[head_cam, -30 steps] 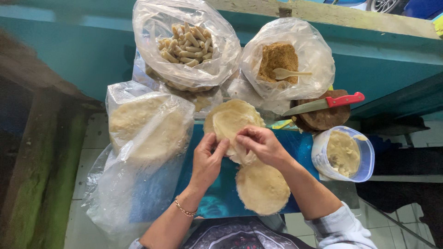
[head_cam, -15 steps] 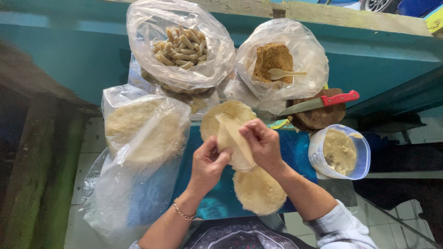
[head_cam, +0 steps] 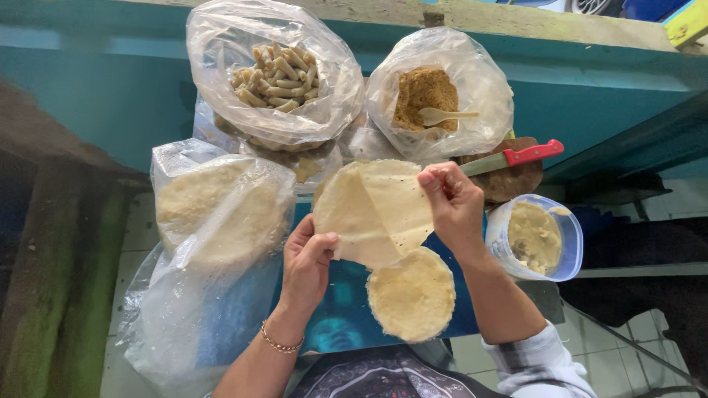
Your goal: The person peels a thin outer skin off round dough discs one at a time, pulling the skin away by hand and setting the peeled disc aside on the table. They work through a stack of discs, occasionally lifting and repositioning them to remove the skin completely.
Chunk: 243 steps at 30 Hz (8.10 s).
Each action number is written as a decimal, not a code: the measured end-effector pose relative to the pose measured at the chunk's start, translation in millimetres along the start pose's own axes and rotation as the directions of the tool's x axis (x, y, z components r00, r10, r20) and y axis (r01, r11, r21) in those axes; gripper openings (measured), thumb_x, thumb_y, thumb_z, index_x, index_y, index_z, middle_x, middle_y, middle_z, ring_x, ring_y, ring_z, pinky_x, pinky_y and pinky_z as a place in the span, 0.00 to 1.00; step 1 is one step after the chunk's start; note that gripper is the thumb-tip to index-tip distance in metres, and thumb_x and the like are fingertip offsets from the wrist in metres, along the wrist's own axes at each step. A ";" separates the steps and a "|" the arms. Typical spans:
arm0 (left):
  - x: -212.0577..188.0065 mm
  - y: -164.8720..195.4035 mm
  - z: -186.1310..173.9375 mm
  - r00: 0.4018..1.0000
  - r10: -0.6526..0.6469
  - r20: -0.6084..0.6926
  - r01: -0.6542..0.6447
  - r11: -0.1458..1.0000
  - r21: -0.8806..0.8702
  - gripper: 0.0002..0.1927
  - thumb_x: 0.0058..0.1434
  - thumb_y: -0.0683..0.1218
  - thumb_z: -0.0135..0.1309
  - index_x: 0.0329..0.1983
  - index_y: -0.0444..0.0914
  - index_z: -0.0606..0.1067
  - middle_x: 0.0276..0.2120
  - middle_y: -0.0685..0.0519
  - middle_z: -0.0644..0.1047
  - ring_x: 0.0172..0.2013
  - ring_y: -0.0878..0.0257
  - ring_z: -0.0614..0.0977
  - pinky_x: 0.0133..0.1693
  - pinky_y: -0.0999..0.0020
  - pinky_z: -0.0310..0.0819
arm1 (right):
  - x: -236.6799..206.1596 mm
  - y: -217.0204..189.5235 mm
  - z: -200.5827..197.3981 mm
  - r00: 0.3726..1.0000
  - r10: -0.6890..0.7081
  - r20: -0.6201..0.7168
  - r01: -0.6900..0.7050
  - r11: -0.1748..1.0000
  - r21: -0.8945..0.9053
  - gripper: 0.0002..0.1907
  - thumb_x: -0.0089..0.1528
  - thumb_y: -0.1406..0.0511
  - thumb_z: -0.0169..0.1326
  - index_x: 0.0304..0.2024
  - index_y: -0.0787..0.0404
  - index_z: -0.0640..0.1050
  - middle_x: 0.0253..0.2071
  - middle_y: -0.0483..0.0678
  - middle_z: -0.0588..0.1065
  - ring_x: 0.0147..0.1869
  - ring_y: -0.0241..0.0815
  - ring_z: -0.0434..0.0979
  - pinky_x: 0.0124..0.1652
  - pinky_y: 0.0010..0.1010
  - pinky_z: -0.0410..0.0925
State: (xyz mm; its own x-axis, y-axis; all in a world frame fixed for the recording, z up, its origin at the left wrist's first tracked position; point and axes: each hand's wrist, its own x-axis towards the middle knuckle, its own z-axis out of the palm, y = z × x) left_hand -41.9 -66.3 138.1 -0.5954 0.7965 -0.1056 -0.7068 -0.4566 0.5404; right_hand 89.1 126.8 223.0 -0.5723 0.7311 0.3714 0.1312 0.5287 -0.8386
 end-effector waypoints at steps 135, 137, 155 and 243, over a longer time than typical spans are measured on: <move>-26.7 4.7 38.5 0.994 -0.088 0.072 0.055 0.927 0.371 0.20 0.55 0.39 0.56 0.51 0.43 0.70 0.39 0.61 0.77 0.39 0.76 0.77 0.41 0.79 0.73 | -58.8 -8.6 9.9 0.929 -0.290 0.230 0.293 0.956 0.022 0.06 0.69 0.66 0.57 0.42 0.63 0.80 0.38 0.46 0.79 0.41 0.28 0.77 0.39 0.22 0.71; -28.2 1.9 43.9 0.992 0.049 0.117 -0.106 0.828 0.551 0.07 0.66 0.43 0.55 0.46 0.38 0.76 0.33 0.61 0.77 0.35 0.76 0.75 0.36 0.78 0.71 | -62.5 -12.5 9.5 0.919 -0.284 0.272 0.289 0.957 0.022 0.07 0.69 0.65 0.58 0.42 0.63 0.80 0.37 0.46 0.79 0.40 0.27 0.77 0.38 0.21 0.70; -44.4 28.6 -6.4 0.897 0.372 -0.238 -0.202 0.824 0.529 0.09 0.71 0.45 0.55 0.47 0.35 0.77 0.37 0.58 0.81 0.35 0.75 0.78 0.34 0.79 0.72 | -75.0 -14.4 -85.0 0.982 0.186 -0.037 -0.178 0.972 0.156 0.07 0.70 0.63 0.56 0.42 0.61 0.78 0.35 0.39 0.77 0.37 0.24 0.72 0.36 0.19 0.66; -29.7 -7.8 22.0 0.985 0.125 0.121 -0.173 0.681 0.711 0.04 0.66 0.38 0.58 0.42 0.32 0.78 0.32 0.56 0.83 0.34 0.73 0.82 0.36 0.75 0.78 | -58.1 -40.2 7.3 0.895 -0.095 0.435 0.165 0.978 -0.126 0.12 0.59 0.67 0.65 0.44 0.62 0.80 0.41 0.47 0.79 0.37 0.37 0.82 0.32 0.25 0.75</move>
State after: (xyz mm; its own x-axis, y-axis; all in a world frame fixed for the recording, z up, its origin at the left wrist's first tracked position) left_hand -10.3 -77.6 155.3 -0.6283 0.7754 0.0639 -0.1067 -0.1673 0.9801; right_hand 111.1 59.9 232.2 -0.8771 0.4169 0.2384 0.1362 0.6920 -0.7090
